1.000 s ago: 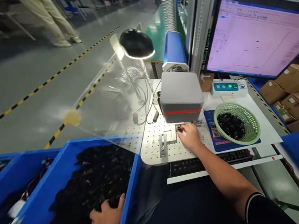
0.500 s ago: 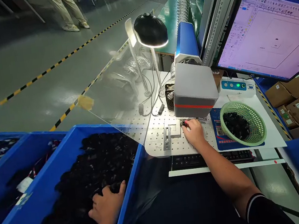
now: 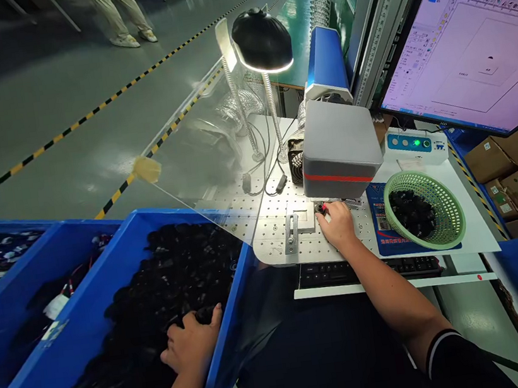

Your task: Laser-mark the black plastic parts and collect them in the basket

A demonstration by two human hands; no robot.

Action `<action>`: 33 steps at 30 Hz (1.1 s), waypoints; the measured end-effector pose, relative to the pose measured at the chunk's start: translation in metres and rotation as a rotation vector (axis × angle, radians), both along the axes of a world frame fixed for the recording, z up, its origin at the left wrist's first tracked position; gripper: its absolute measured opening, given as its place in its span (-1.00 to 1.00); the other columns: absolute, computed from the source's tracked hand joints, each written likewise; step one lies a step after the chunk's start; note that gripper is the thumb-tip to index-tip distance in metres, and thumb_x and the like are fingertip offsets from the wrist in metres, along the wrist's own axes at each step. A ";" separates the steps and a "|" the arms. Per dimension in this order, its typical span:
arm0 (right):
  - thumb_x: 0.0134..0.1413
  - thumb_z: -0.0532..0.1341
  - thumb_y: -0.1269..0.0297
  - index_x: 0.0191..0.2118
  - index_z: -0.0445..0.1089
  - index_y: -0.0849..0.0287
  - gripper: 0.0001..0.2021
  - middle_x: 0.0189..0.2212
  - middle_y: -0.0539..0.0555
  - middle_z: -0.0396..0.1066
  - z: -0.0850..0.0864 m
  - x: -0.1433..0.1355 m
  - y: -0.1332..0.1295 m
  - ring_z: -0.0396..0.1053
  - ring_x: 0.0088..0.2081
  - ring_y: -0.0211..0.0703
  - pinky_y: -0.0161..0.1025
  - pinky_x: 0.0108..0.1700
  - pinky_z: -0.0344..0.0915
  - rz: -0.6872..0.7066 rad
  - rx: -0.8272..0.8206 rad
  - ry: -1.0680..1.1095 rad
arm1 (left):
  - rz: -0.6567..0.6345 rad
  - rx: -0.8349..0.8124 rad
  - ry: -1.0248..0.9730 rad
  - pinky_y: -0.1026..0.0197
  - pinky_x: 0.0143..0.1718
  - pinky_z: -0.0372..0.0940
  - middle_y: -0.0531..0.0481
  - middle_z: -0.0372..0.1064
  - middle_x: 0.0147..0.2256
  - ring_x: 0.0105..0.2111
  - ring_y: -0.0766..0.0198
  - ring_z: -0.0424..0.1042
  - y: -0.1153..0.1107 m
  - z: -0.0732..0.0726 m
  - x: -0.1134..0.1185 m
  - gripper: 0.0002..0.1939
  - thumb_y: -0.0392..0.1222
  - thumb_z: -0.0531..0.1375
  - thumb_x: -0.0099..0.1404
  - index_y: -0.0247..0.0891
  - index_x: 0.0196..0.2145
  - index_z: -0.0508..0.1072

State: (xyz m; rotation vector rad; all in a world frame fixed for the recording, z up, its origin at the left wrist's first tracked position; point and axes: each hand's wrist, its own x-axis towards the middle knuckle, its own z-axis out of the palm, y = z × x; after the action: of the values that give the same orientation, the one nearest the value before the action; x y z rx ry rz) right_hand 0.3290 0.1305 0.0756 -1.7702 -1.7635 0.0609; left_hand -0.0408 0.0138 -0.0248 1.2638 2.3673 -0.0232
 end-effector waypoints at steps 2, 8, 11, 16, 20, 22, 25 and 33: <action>0.21 0.26 0.25 -0.11 0.50 0.19 -0.81 -0.25 0.15 0.43 0.001 0.000 -0.001 0.33 -0.13 0.02 -0.07 0.00 0.28 -0.005 0.006 0.011 | -0.010 0.008 0.006 -0.25 0.09 0.06 -0.54 0.06 0.18 0.14 -0.43 0.19 -0.001 -0.004 -0.002 -0.12 0.36 -0.03 0.26 -0.48 0.22 0.19; 0.20 0.26 0.24 -0.08 0.50 0.18 -0.78 -0.22 0.15 0.44 0.002 0.000 -0.002 0.35 -0.10 0.03 -0.06 0.00 0.30 -0.005 0.005 0.027 | 0.040 0.025 0.093 -0.23 0.09 0.10 -0.51 0.14 0.13 0.10 -0.33 0.25 0.001 -0.021 -0.003 -0.08 0.43 -0.19 0.27 -0.42 0.20 0.27; 0.19 0.27 0.24 -0.09 0.50 0.17 -0.79 -0.22 0.15 0.45 0.001 0.001 -0.002 0.35 -0.10 0.03 -0.06 -0.01 0.31 -0.003 0.003 0.037 | 0.043 0.027 0.117 -0.23 0.10 0.11 -0.52 0.16 0.11 0.09 -0.31 0.26 0.003 -0.024 -0.002 -0.05 0.45 -0.24 0.26 -0.41 0.20 0.29; 0.18 0.28 0.24 -0.11 0.51 0.18 -0.80 -0.22 0.15 0.45 0.000 0.001 -0.002 0.35 -0.11 0.04 -0.05 -0.01 0.31 -0.005 0.003 0.041 | 0.039 0.035 0.125 -0.22 0.08 0.13 -0.47 0.18 0.11 0.08 -0.28 0.27 0.001 -0.023 -0.003 -0.11 0.42 -0.20 0.29 -0.38 0.20 0.30; 0.18 0.28 0.24 -0.10 0.51 0.18 -0.79 -0.22 0.15 0.45 0.000 0.002 -0.002 0.35 -0.11 0.04 -0.05 0.00 0.31 -0.002 0.000 0.042 | 0.029 0.044 0.130 -0.22 0.08 0.13 -0.47 0.19 0.10 0.06 -0.29 0.28 0.000 -0.027 -0.005 -0.08 0.45 -0.22 0.28 -0.38 0.21 0.31; 0.18 0.28 0.23 -0.09 0.50 0.17 -0.78 -0.21 0.16 0.45 0.000 0.002 -0.002 0.35 -0.10 0.04 -0.04 -0.01 0.31 0.001 0.004 0.053 | 0.027 0.046 0.133 -0.22 0.08 0.13 -0.47 0.19 0.10 0.06 -0.29 0.27 0.000 -0.029 -0.005 -0.07 0.46 -0.22 0.27 -0.38 0.21 0.30; 0.18 0.27 0.23 -0.04 0.49 0.17 -0.74 -0.17 0.17 0.46 0.002 0.004 -0.006 0.36 -0.09 0.05 -0.03 -0.01 0.32 0.004 0.018 0.085 | 0.030 0.046 0.134 -0.22 0.08 0.13 -0.47 0.19 0.11 0.06 -0.28 0.28 0.001 -0.030 -0.006 -0.06 0.46 -0.22 0.27 -0.38 0.21 0.30; 0.21 0.23 0.25 -0.08 0.46 0.14 -0.80 -0.25 0.12 0.46 0.008 0.012 -0.074 0.38 -0.19 -0.02 -0.05 -0.11 0.39 0.040 0.079 0.179 | 0.048 0.032 0.122 -0.21 0.08 0.13 -0.43 0.21 0.10 0.07 -0.26 0.28 0.003 -0.033 -0.008 -0.10 0.45 -0.18 0.26 -0.36 0.19 0.31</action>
State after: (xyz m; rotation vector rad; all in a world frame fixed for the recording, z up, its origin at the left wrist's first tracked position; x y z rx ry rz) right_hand 0.3415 0.0566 0.0837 -1.6215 -1.6497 0.1592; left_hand -0.0493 0.0166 -0.0577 1.2532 2.5105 -0.0486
